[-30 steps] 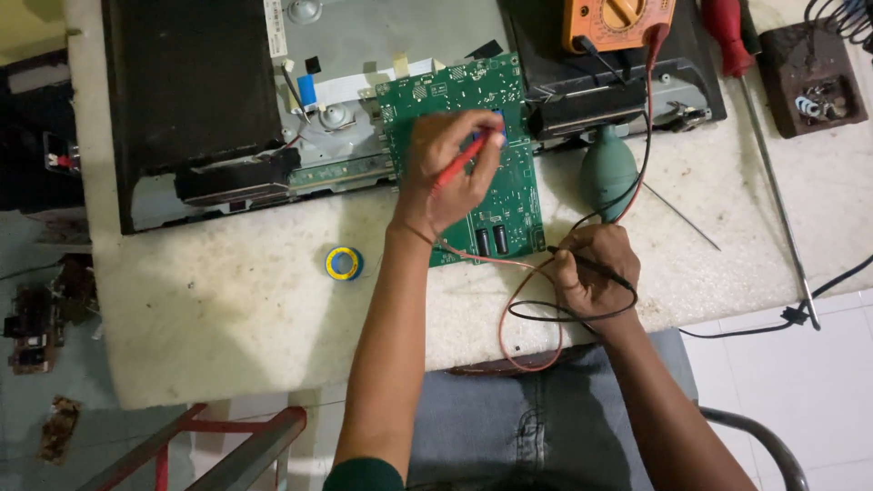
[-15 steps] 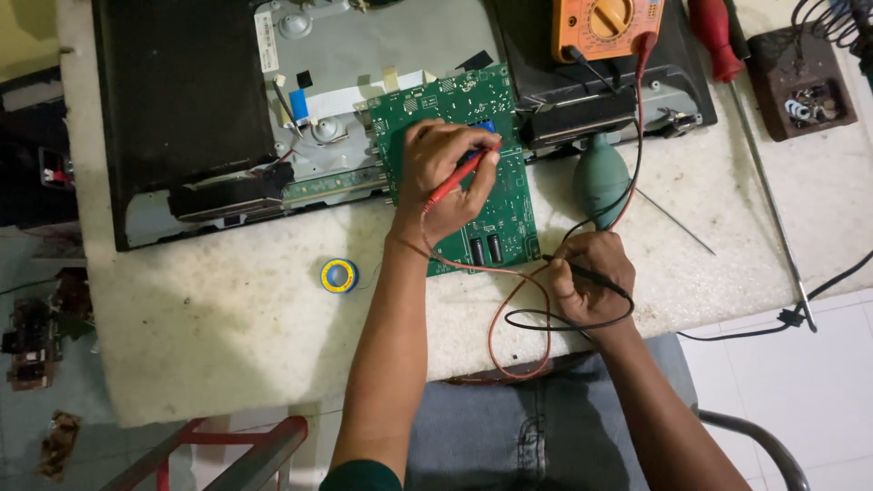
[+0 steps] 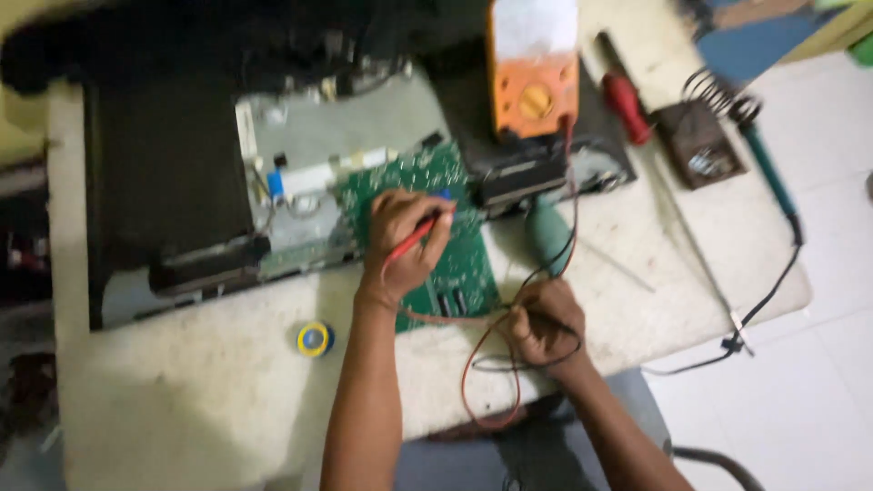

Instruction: Testing a television main board with a multimeter to diagnose electrical issues.

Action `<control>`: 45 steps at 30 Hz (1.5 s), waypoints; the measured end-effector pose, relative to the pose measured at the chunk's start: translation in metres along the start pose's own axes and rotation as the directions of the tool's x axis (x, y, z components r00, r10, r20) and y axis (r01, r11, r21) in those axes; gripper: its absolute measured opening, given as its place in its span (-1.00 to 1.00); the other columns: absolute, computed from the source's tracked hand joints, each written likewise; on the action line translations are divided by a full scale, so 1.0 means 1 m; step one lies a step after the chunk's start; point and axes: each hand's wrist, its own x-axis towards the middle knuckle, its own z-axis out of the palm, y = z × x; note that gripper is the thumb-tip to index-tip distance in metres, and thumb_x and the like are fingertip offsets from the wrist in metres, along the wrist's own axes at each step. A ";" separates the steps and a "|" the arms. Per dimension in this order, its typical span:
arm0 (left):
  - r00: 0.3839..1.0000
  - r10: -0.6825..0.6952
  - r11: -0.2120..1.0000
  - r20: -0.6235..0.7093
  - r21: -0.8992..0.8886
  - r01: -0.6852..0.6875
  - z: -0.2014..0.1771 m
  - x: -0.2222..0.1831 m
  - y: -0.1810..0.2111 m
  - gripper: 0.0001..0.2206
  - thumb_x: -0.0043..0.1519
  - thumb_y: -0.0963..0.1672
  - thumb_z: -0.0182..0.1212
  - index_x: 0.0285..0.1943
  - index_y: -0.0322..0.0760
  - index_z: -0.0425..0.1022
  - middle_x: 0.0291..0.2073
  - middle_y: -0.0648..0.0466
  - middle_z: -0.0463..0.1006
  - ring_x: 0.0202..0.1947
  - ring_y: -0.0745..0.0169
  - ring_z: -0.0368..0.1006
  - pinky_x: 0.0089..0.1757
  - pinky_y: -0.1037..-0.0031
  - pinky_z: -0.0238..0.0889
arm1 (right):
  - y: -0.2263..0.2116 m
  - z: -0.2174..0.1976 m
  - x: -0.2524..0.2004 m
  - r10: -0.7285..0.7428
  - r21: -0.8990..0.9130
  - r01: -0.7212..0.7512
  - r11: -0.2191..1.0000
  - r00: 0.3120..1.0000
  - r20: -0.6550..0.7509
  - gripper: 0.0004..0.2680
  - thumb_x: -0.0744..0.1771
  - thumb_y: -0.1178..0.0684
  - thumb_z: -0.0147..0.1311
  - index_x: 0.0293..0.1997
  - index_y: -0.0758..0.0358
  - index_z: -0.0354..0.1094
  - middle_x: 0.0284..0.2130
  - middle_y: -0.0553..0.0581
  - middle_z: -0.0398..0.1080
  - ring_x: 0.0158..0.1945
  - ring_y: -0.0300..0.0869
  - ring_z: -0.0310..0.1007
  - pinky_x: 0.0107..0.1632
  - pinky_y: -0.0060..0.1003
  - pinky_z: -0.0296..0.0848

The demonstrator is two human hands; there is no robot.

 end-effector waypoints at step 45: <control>0.994 -0.024 1.000 -0.107 0.006 0.025 0.011 -0.010 -0.014 -0.94 0.20 -0.07 0.30 -0.18 0.07 0.57 -0.35 0.26 0.65 -0.14 0.26 0.59 0.15 0.33 0.20 | 0.021 -0.012 -0.029 0.212 -0.181 -0.187 0.966 0.968 0.133 -0.90 0.32 -0.08 0.22 -0.26 0.03 0.51 -0.38 0.12 0.47 -0.20 0.10 0.48 -0.02 -0.10 0.46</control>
